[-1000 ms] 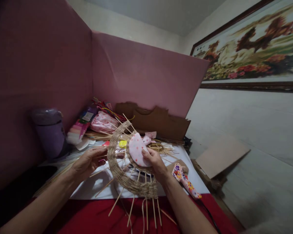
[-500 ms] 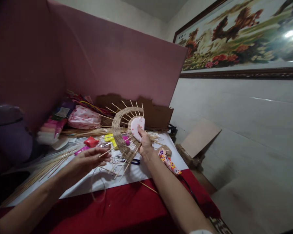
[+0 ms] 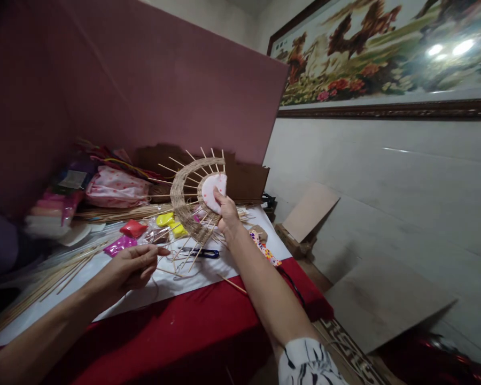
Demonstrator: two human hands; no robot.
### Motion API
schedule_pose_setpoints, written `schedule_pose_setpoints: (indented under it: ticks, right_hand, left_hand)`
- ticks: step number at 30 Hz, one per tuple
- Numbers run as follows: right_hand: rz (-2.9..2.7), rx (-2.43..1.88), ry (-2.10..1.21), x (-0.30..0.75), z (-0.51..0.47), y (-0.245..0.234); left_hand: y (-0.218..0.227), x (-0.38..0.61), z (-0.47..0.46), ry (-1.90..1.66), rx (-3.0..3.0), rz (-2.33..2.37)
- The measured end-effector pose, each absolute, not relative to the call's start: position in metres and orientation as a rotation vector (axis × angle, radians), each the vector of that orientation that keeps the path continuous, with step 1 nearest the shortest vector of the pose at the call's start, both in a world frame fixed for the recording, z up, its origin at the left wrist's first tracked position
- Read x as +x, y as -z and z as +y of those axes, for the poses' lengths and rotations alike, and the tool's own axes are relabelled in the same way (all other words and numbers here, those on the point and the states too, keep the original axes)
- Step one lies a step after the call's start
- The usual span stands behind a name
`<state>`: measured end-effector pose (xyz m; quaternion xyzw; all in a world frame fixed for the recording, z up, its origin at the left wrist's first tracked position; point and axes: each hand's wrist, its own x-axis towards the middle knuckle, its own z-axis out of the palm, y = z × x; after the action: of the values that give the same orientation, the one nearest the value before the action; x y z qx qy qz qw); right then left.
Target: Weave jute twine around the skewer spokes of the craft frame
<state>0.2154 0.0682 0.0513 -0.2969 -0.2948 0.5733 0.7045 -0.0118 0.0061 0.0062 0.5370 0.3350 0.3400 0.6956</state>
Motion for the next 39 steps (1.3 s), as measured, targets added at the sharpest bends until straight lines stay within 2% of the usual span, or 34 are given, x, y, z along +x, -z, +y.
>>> schedule_pose_setpoints:
  ticks: [3,7,8,12,18,24,34,39]
  right_hand:
    - [-0.655,-0.646,-1.341,0.218,0.076,-0.062]
    - [-0.558,-0.578,-1.185,0.222,0.090,-0.080]
    - [-0.539,-0.571,-1.157,0.222,0.093,-0.084]
    - [-0.530,-0.597,-1.121,0.224,0.098,-0.095]
    - [-0.529,-0.568,-1.104,0.224,0.092,-0.095]
    - [-0.524,-0.591,-1.061,0.237,0.083,-0.095]
    - [-0.508,-0.552,-1.033,0.241,0.073,-0.103]
    - [-0.471,-0.555,-1.030,0.231,0.068,-0.101]
  left_hand:
    - [-0.007,-0.013,0.008,-1.054,1.509,0.906]
    - [-0.014,-0.008,-0.010,-1.506,2.185,0.990]
    - [-0.016,-0.002,-0.017,-1.451,2.333,0.888]
    - [-0.017,0.044,-0.044,-0.711,2.792,0.589]
    - [0.002,0.116,-0.039,-0.322,3.094,0.566]
    - [0.009,0.115,-0.027,-0.383,3.207,0.411]
    - [0.011,0.097,-0.032,-0.313,3.041,0.659]
    - [0.002,0.096,-0.015,-0.549,2.837,0.841]
